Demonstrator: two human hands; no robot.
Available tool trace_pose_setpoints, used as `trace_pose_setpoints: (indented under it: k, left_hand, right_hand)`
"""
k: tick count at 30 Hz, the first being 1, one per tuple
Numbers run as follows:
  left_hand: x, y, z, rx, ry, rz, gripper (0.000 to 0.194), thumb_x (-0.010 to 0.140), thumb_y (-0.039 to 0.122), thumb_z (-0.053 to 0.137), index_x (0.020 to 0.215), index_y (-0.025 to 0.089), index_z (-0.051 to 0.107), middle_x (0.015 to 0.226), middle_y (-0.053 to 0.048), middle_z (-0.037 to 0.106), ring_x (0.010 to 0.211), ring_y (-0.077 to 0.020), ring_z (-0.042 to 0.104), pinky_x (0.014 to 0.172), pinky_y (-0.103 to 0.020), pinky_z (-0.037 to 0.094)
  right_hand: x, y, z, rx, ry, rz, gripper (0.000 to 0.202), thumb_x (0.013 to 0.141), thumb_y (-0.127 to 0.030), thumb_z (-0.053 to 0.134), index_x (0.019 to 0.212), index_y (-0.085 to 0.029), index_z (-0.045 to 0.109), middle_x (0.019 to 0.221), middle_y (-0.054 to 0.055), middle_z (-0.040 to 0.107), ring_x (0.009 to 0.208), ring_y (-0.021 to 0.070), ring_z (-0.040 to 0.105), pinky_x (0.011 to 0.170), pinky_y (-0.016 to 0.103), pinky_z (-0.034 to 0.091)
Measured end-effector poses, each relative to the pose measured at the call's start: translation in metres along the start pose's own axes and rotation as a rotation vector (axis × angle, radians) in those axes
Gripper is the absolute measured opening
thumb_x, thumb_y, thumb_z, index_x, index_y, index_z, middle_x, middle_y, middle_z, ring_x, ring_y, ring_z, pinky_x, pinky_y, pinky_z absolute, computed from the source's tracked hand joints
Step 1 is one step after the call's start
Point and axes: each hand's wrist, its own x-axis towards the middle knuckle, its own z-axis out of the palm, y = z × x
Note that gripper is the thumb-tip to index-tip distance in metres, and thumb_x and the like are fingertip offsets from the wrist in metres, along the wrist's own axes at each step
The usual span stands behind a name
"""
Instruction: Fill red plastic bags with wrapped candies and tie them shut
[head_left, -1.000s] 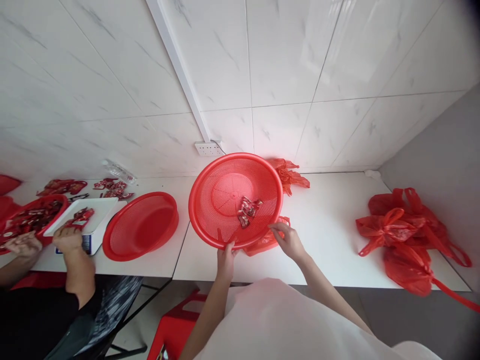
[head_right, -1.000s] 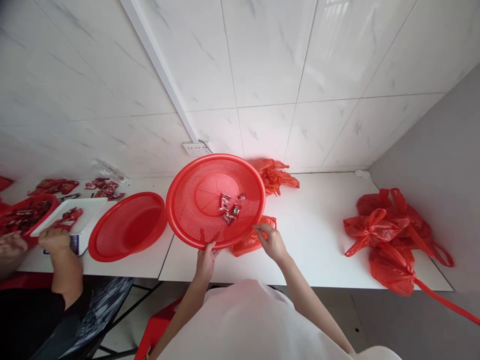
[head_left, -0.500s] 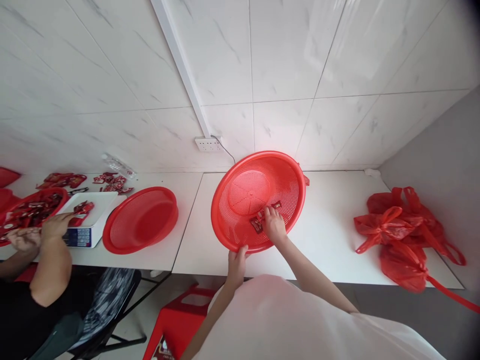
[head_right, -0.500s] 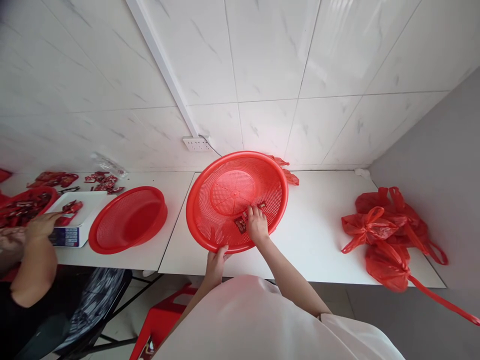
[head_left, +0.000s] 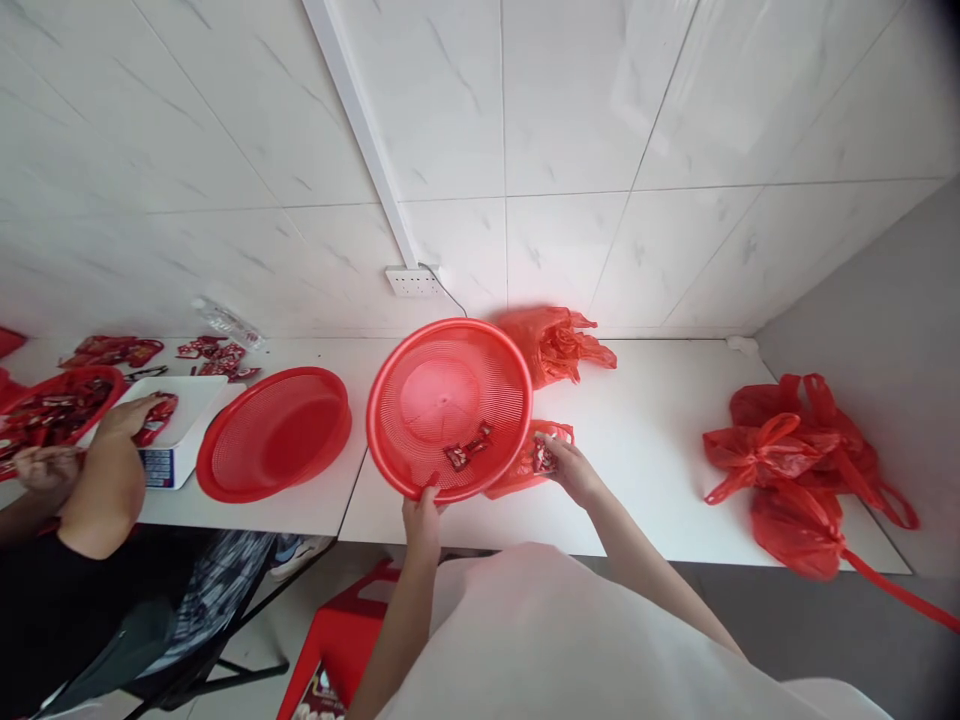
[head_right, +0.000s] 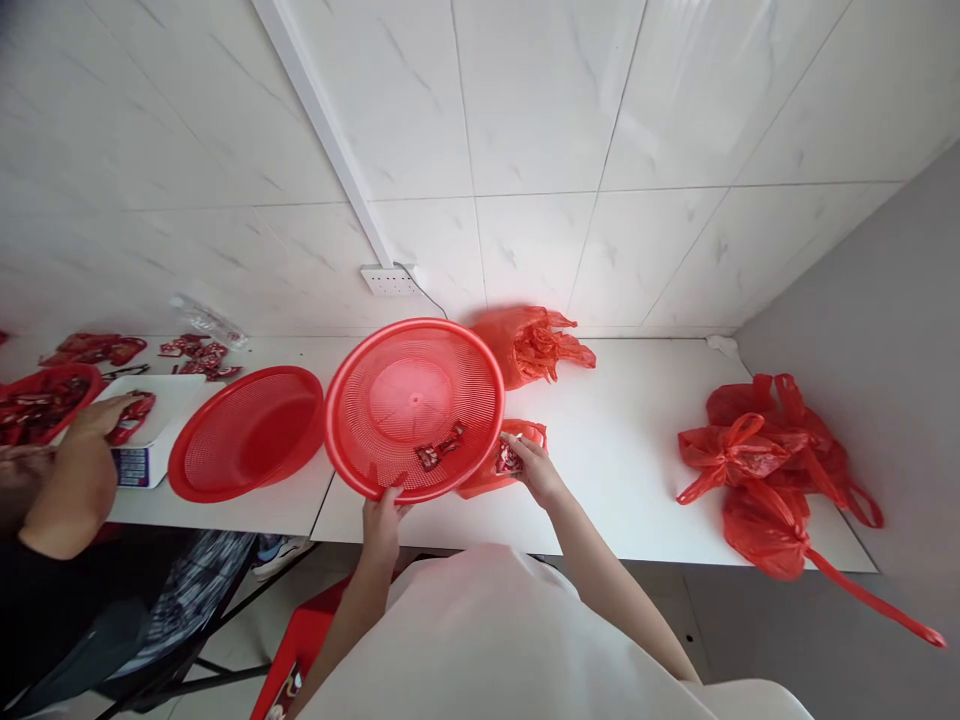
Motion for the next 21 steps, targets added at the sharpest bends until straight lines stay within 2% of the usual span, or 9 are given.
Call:
trace_pose_setpoints:
  k: [4, 7, 10, 14, 17, 19, 21]
  left_hand:
    - [0.017, 0.009, -0.017, -0.047, 0.13, 0.011, 0.031, 0.07, 0.008, 0.06, 0.1, 0.017, 0.065, 0.096, -0.007, 0.069, 0.091, -0.0222, 0.068, 0.082, -0.041, 0.058]
    - [0.025, 0.012, -0.026, -0.094, 0.163, 0.032, 0.036, 0.069, 0.008, 0.059, 0.104, 0.019, 0.062, 0.094, -0.005, 0.067, 0.081, -0.0189, 0.068, 0.08, -0.04, 0.059]
    - [0.028, 0.013, -0.031, -0.108, 0.183, 0.037, 0.029, 0.069, 0.009, 0.059, 0.096, 0.017, 0.062, 0.092, -0.005, 0.066, 0.077, -0.0178, 0.068, 0.078, -0.038, 0.059]
    - [0.027, 0.013, -0.034, -0.106, 0.189, 0.033, 0.029, 0.069, 0.009, 0.059, 0.096, 0.018, 0.061, 0.093, -0.005, 0.066, 0.076, -0.0179, 0.068, 0.077, -0.038, 0.059]
    - [0.025, 0.012, -0.032, -0.096, 0.179, 0.029, 0.035, 0.07, 0.008, 0.06, 0.103, 0.02, 0.06, 0.095, -0.004, 0.066, 0.08, -0.0191, 0.069, 0.077, -0.039, 0.059]
    - [0.024, 0.011, -0.03, -0.094, 0.162, 0.025, 0.037, 0.07, 0.008, 0.059, 0.105, 0.02, 0.06, 0.094, -0.005, 0.067, 0.081, -0.0195, 0.069, 0.078, -0.039, 0.059]
    - [0.022, 0.01, -0.028, -0.093, 0.15, 0.019, 0.036, 0.07, 0.008, 0.059, 0.105, 0.019, 0.061, 0.093, -0.005, 0.068, 0.08, -0.0194, 0.069, 0.078, -0.04, 0.059]
  right_hand:
    - [-0.003, 0.035, -0.005, -0.091, 0.037, 0.219, 0.044, 0.085, -0.058, 0.056, 0.095, -0.017, 0.069, 0.072, 0.004, 0.068, 0.061, 0.0123, 0.062, 0.048, 0.018, 0.041]
    - [-0.002, 0.058, -0.006, -0.125, 0.0, 0.246, 0.037, 0.082, -0.05, 0.065, 0.097, -0.017, 0.067, 0.08, 0.005, 0.071, 0.06, 0.012, 0.063, 0.042, 0.017, 0.034]
    - [0.002, 0.069, -0.006, -0.085, 0.048, 0.236, 0.037, 0.079, -0.039, 0.069, 0.109, -0.019, 0.062, 0.091, 0.008, 0.073, 0.063, 0.0138, 0.066, 0.043, 0.019, 0.036]
    - [0.016, 0.066, -0.007, -0.152, 0.128, 0.188, 0.042, 0.08, -0.04, 0.066, 0.116, -0.019, 0.055, 0.095, 0.009, 0.072, 0.073, 0.0164, 0.07, 0.052, 0.022, 0.046]
    - [0.031, 0.062, -0.004, -0.267, 0.154, 0.1, 0.064, 0.076, -0.041, 0.069, 0.131, -0.021, 0.044, 0.107, 0.011, 0.069, 0.083, 0.0195, 0.071, 0.064, 0.029, 0.054]
    - [0.04, 0.062, 0.0, -0.405, 0.199, 0.016, 0.084, 0.069, -0.039, 0.075, 0.14, -0.02, 0.035, 0.126, 0.016, 0.059, 0.103, 0.0256, 0.067, 0.077, 0.038, 0.057]
    - [0.045, 0.062, 0.004, -0.563, 0.285, -0.061, 0.091, 0.066, -0.037, 0.076, 0.143, -0.017, 0.032, 0.142, 0.022, 0.044, 0.127, 0.0329, 0.051, 0.09, 0.047, 0.052]
